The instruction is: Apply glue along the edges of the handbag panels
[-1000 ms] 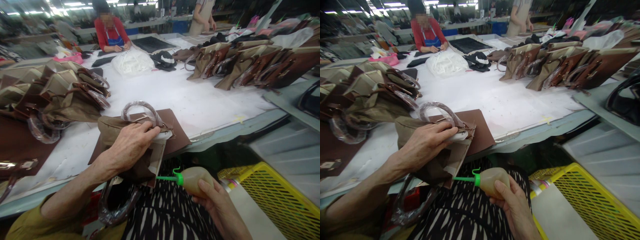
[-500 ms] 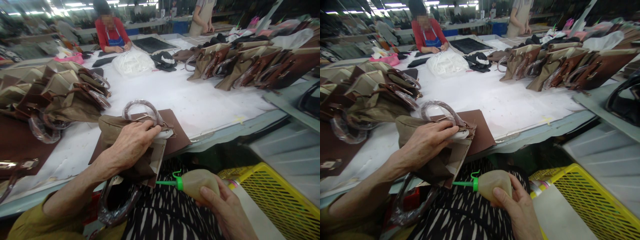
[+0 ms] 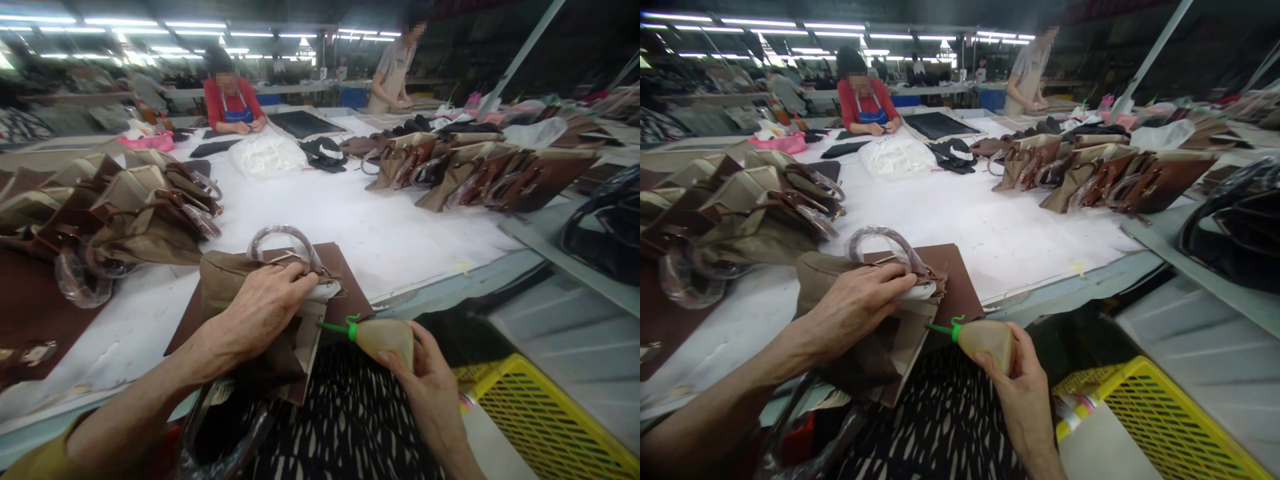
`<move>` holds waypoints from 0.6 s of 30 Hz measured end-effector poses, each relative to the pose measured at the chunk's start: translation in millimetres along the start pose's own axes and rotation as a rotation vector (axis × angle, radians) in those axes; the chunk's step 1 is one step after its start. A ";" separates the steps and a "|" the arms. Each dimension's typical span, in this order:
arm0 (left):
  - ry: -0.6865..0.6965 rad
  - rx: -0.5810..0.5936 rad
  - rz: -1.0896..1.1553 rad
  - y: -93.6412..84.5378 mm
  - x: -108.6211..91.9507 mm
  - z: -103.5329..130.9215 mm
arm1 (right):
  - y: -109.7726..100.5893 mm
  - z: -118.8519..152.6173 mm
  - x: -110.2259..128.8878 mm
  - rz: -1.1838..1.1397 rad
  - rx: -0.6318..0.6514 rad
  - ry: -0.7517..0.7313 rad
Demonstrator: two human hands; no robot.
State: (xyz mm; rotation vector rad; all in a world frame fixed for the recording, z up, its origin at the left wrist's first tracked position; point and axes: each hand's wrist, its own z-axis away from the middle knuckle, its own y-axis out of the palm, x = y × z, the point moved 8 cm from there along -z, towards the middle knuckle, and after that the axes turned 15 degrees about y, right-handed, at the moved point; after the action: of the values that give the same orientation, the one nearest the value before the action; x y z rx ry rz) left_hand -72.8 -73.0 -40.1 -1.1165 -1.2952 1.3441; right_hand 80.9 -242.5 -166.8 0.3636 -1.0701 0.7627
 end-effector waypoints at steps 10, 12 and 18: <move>0.036 -0.052 0.047 -17.6 25.5 -12.0 | 3.1 -22.1 27.2 0.206 -0.160 -0.259; 0.047 -0.053 0.063 -22.6 31.9 -17.8 | 3.5 -23.7 30.0 0.247 -0.184 -0.274; 0.066 -0.046 0.092 -32.5 43.5 -34.8 | 4.8 -34.2 37.9 0.300 -0.253 -0.350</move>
State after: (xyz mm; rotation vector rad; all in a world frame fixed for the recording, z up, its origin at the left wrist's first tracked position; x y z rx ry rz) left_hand -44.2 -24.3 -9.1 -1.2559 -1.2452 1.3386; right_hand 109.6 -203.9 -149.2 0.1210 -1.5570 0.8337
